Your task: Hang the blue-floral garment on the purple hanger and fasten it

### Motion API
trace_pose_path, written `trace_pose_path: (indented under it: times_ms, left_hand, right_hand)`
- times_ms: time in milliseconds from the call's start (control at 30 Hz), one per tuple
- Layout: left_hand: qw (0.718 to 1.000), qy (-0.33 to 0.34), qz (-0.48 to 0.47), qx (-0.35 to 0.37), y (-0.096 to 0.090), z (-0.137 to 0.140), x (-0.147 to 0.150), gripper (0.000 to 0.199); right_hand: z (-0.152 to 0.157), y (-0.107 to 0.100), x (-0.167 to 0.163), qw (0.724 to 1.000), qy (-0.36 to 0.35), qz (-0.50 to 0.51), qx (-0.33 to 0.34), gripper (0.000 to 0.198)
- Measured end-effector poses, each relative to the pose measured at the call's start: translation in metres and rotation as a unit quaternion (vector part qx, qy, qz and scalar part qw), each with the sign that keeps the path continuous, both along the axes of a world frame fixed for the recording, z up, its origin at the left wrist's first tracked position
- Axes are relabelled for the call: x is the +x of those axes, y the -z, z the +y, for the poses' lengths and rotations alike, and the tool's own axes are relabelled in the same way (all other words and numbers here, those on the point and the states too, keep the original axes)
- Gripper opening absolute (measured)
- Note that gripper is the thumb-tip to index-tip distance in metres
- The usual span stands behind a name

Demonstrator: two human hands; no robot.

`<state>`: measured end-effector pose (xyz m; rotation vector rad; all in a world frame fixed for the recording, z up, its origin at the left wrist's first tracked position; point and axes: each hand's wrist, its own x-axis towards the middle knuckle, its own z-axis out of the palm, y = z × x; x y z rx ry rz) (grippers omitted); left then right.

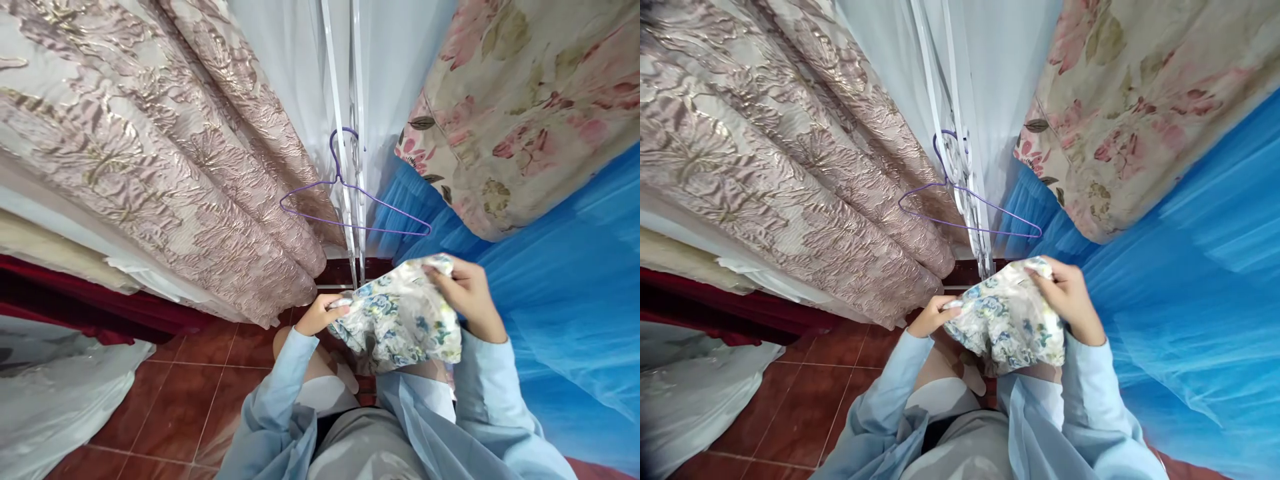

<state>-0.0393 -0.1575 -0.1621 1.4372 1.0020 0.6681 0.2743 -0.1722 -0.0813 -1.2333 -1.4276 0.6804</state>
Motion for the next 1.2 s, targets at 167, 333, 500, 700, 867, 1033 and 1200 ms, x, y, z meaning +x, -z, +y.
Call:
trace_pose_path:
  times_ms: [167, 333, 500, 700, 867, 1033, 1200]
  left_hand:
    - [0.994, -0.084, 0.030, 0.055, -0.018, -0.001, -0.020, 0.043]
    - [0.992, -0.110, -0.009, 0.056, -0.027, -0.015, -0.027, 0.046]
    - [0.985, -0.146, -0.006, 0.094, -0.029, -0.002, -0.058, 0.031]
    - [0.959, -0.142, 0.185, 0.163, -0.036, 0.080, -0.108, 0.018]
    - [0.934, -0.208, 0.268, 0.114, -0.049, 0.161, -0.110, 0.007]
    - [0.904, -0.307, 0.263, 0.142, -0.086, 0.219, -0.100, 0.005]
    - [0.843, -0.352, 0.200, 0.355, -0.121, 0.267, -0.088, 0.005]
  right_hand:
    - [0.065, -0.017, 0.035, 0.989, 0.099, 0.039, 0.103, 0.019]
    - [0.146, -0.031, 0.010, 0.992, 0.031, 0.025, 0.123, 0.032]
    - [0.158, -0.033, -0.029, 0.993, -0.118, 0.002, 0.022, 0.049]
    - [0.134, -0.044, -0.021, 0.992, -0.118, -0.043, -0.020, 0.055]
    - [0.126, -0.053, -0.022, 0.989, -0.131, -0.060, -0.035, 0.054]
    - [0.123, -0.050, -0.029, 0.991, -0.121, -0.047, -0.023, 0.060]
    - [0.122, -0.044, -0.027, 0.993, -0.117, -0.019, -0.029, 0.057]
